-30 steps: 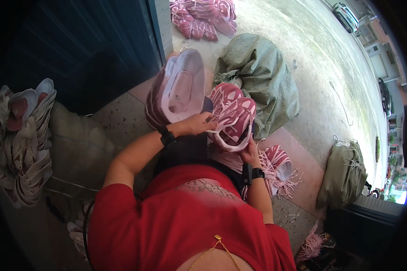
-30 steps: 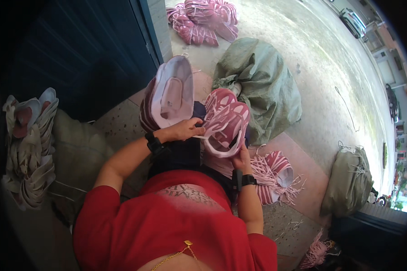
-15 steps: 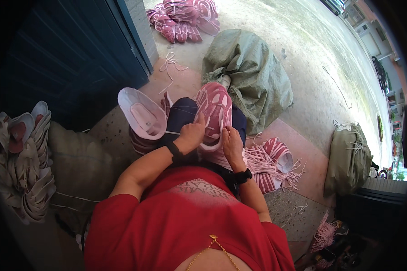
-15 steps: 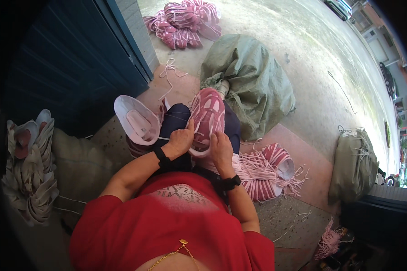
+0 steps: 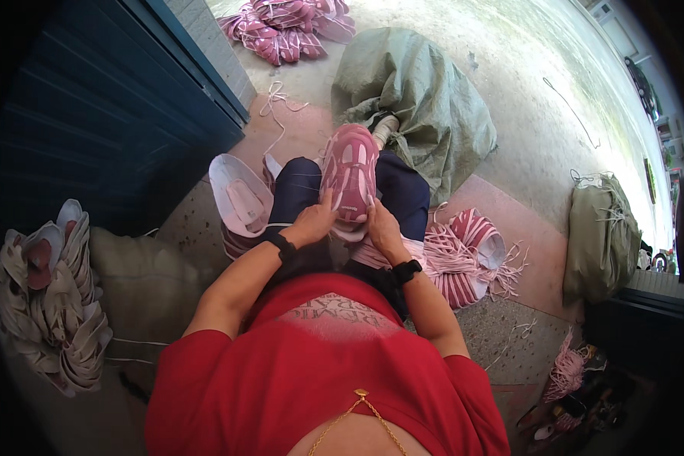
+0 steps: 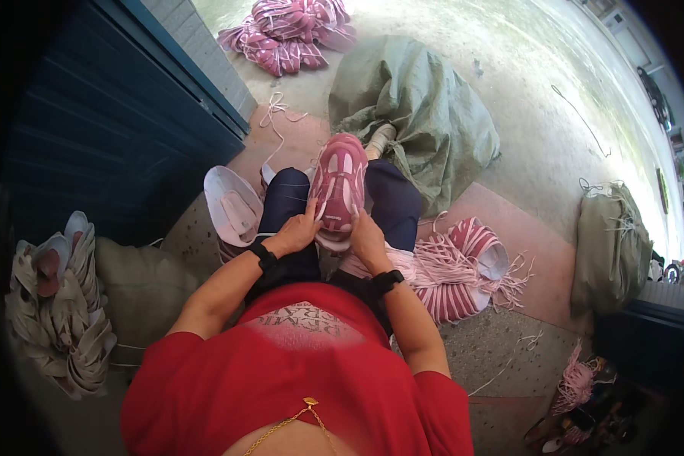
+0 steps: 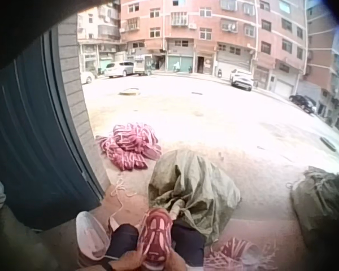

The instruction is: The person sits on the ground and laces a pink shoe with white shoelaces. They thread the laces through the eyelets, pull them tight, and tie a knot. The person then picks up a second pink shoe and begins the same lacing process.

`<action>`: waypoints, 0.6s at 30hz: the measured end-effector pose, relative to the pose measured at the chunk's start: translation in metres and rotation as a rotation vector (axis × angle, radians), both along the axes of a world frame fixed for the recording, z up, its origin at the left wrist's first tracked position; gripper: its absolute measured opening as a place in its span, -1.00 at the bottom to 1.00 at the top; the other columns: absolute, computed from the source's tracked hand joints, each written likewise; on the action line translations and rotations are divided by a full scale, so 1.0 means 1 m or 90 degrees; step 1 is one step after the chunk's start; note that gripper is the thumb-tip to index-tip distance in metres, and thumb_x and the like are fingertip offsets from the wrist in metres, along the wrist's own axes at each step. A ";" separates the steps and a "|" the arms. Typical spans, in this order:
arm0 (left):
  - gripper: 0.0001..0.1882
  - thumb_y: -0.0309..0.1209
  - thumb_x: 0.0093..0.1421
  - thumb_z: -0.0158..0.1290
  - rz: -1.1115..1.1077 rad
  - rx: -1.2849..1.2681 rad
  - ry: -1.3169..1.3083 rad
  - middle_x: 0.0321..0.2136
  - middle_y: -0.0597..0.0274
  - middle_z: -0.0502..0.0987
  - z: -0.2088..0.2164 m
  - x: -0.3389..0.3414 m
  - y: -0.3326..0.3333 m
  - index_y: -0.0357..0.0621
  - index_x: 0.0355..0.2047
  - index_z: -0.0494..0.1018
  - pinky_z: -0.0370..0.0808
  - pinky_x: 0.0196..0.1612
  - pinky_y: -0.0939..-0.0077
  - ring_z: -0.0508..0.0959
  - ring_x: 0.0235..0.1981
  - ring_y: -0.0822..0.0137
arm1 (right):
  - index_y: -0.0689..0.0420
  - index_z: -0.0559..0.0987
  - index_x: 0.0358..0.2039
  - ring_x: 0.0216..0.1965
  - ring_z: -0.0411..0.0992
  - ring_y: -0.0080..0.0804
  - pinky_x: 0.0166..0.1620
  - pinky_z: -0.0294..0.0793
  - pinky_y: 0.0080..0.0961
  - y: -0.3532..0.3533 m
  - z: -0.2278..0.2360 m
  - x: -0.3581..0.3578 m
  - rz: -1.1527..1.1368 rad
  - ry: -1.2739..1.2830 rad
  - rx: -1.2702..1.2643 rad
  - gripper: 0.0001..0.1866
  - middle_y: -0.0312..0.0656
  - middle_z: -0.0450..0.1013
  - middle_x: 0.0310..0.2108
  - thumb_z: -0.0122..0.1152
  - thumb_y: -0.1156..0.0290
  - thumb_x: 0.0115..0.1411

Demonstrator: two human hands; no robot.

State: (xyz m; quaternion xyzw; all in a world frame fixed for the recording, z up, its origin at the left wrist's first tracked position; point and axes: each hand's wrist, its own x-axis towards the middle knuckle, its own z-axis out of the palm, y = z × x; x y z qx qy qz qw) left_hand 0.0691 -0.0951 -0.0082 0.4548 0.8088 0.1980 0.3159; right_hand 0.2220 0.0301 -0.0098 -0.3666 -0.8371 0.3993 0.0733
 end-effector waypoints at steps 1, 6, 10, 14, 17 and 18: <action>-0.33 -0.28 0.20 -0.12 -0.017 -0.007 0.010 -0.47 -0.39 0.48 0.002 -0.002 0.000 -0.38 0.18 -0.12 0.40 -0.22 -0.02 0.50 -0.37 -0.29 | 0.26 0.37 -0.09 -0.21 0.41 0.16 -0.14 0.35 -0.06 -0.005 0.002 0.000 0.011 -0.018 -0.020 -0.66 0.16 0.45 -0.28 -0.26 0.29 0.30; -0.30 -0.29 0.20 -0.14 -0.065 -0.031 0.071 -0.45 -0.42 0.47 0.005 -0.008 0.003 -0.43 0.19 -0.17 0.40 -0.22 -0.03 0.50 -0.36 -0.29 | 0.32 0.34 -0.07 -0.23 0.42 0.15 -0.20 0.40 -0.08 -0.014 -0.004 -0.007 -0.014 -0.041 -0.007 -0.66 0.23 0.43 -0.32 -0.19 0.32 0.28; -0.29 -0.29 0.20 -0.16 -0.081 -0.082 0.089 -0.43 -0.43 0.47 0.002 -0.011 0.013 -0.50 0.18 -0.20 0.40 -0.21 -0.03 0.51 -0.34 -0.27 | 0.34 0.34 -0.10 -0.23 0.41 0.15 -0.21 0.39 -0.08 -0.009 -0.010 -0.015 -0.005 -0.033 0.023 -0.67 0.24 0.42 -0.30 -0.17 0.34 0.27; -0.30 -0.33 0.18 -0.16 -0.068 -0.063 0.066 -0.42 -0.42 0.48 0.004 -0.008 0.018 -0.52 0.18 -0.17 0.39 -0.22 -0.05 0.51 -0.35 -0.27 | 0.30 0.33 -0.24 -0.29 0.42 0.19 -0.24 0.40 -0.05 -0.006 -0.020 -0.018 -0.043 0.008 0.036 -0.75 0.23 0.43 -0.34 -0.15 0.35 0.25; -0.35 -0.41 0.14 -0.11 -0.079 -0.086 0.026 -0.37 -0.35 0.48 0.023 0.005 0.013 -0.48 0.17 -0.08 0.39 -0.17 0.00 0.50 -0.29 -0.24 | 0.31 0.34 -0.24 -0.29 0.41 0.18 -0.22 0.39 -0.06 0.001 -0.010 -0.012 -0.021 -0.015 0.028 -0.74 0.25 0.41 -0.34 -0.16 0.34 0.25; -0.36 -0.45 0.13 -0.10 -0.088 -0.101 0.010 -0.34 -0.31 0.49 0.035 0.006 0.013 -0.46 0.16 -0.04 0.39 -0.15 0.03 0.49 -0.25 -0.22 | 0.29 0.37 -0.18 -0.25 0.41 0.10 -0.18 0.39 -0.11 0.007 -0.004 -0.011 0.007 -0.072 -0.024 -0.74 0.17 0.43 -0.30 -0.07 0.38 0.20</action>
